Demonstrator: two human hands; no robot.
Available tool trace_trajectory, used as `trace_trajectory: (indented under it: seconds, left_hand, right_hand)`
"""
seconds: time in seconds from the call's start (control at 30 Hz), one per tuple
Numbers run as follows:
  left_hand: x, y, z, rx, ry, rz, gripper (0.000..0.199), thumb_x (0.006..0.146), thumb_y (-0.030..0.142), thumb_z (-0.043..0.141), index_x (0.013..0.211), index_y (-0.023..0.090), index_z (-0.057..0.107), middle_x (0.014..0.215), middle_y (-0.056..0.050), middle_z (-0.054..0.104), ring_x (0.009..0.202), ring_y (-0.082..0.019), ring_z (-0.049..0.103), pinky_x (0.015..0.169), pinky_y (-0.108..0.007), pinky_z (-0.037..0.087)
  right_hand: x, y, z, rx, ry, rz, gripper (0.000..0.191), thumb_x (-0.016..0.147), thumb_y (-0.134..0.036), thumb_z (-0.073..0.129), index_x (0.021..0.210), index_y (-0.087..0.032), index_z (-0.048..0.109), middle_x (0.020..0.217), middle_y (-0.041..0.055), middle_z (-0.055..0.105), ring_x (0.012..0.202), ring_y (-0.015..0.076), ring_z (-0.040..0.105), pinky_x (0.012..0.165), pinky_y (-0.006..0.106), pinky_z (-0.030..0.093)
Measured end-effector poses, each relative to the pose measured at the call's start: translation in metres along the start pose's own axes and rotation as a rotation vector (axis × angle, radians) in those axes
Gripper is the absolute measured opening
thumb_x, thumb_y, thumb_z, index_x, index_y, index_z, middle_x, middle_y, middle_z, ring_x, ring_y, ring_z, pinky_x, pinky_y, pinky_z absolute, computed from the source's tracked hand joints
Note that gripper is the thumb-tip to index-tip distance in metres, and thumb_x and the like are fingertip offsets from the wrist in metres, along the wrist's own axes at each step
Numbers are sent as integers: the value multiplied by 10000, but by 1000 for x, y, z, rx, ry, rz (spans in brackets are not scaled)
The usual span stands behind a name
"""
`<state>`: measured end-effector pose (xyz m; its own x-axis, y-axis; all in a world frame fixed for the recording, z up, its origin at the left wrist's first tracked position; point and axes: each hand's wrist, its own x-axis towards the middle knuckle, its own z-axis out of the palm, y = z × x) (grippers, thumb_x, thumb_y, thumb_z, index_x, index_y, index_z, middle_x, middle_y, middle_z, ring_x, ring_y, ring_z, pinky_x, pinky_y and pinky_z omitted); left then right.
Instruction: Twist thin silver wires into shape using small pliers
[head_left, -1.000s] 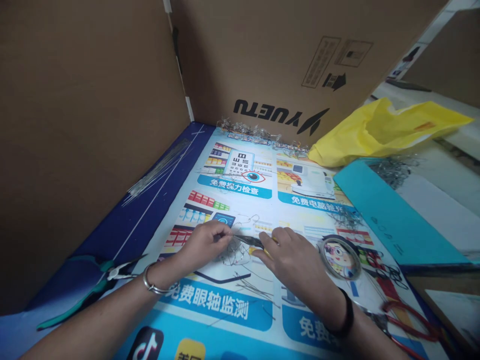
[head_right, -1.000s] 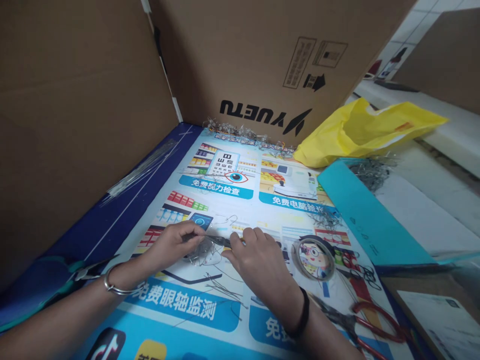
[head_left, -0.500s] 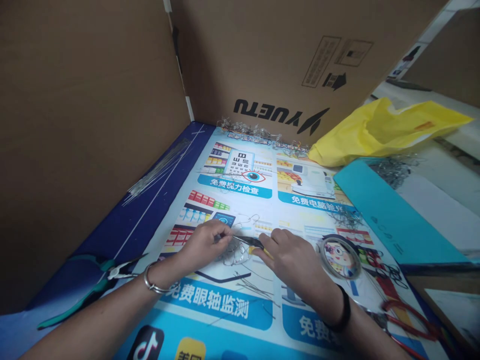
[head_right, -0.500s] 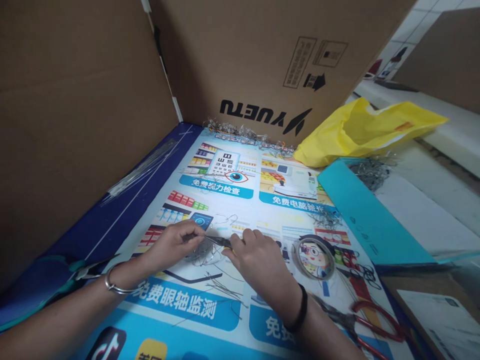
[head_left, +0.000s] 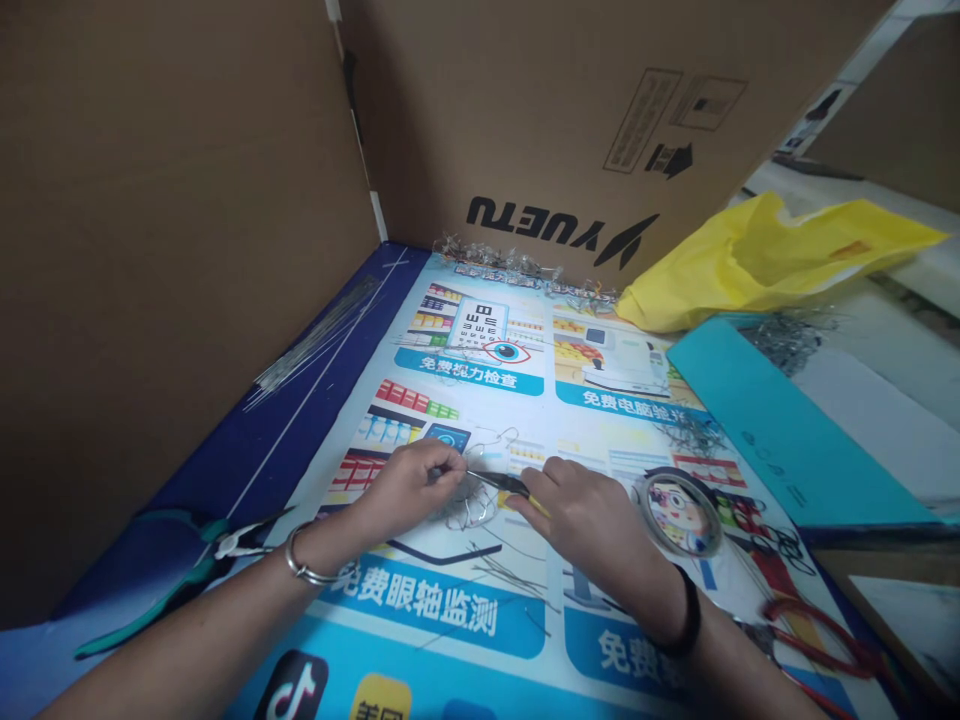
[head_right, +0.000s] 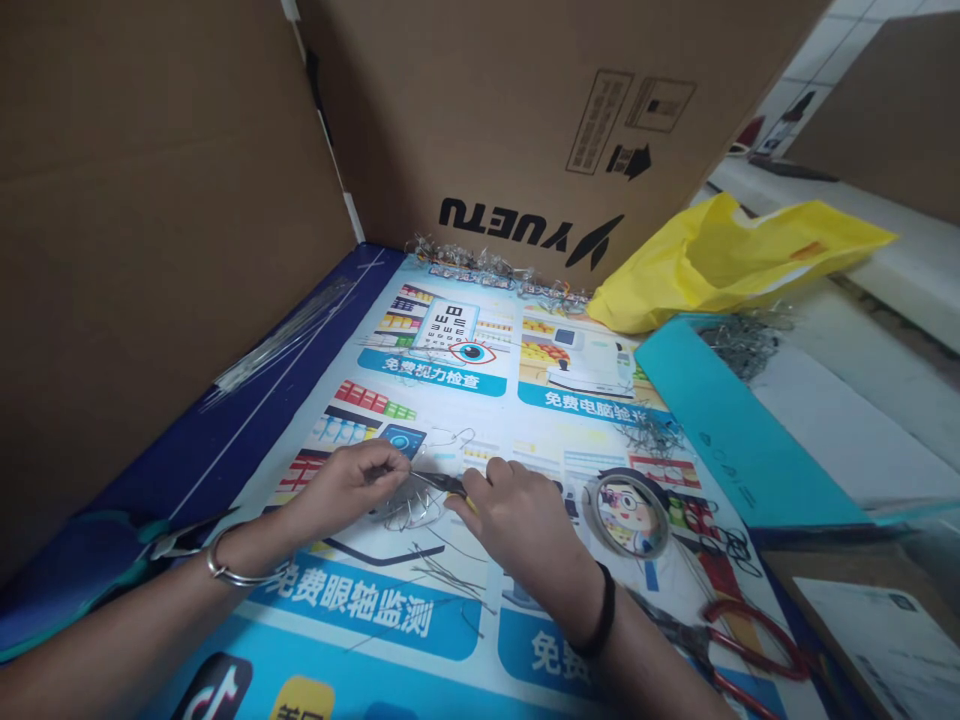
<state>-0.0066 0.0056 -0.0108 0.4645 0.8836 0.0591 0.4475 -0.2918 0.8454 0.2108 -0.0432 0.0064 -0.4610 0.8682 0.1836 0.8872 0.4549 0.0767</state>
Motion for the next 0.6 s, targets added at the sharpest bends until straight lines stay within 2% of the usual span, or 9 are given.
trace_trajectory:
  seconds: [0.17, 0.47, 0.6]
  left_hand:
    - [1, 1, -3, -46, -82, -47, 134, 776, 143, 482, 701, 153, 593, 669, 8, 585, 632, -115, 528, 581, -213, 401]
    - [1, -1, -3, -18, -56, -39, 136, 740, 119, 481, 674, 163, 591, 654, 8, 574, 635, -122, 521, 569, -211, 388]
    - [1, 0, -5, -74, -81, -75, 130, 744, 126, 481, 677, 154, 588, 633, 16, 555, 603, -109, 492, 542, -199, 374]
  right_hand:
    - [0, -1, 3, -2, 30, 3, 261, 874, -425, 508, 777, -201, 601, 698, 27, 583, 640, 159, 541, 521, 274, 238]
    - [0, -2, 9, 18, 71, 4, 277, 880, -432, 492, 774, -198, 595, 712, 35, 572, 674, 161, 533, 545, 268, 281]
    - [1, 1, 8, 78, 40, 18, 292, 890, -433, 470, 807, -191, 611, 742, 48, 580, 723, 167, 543, 586, 262, 333]
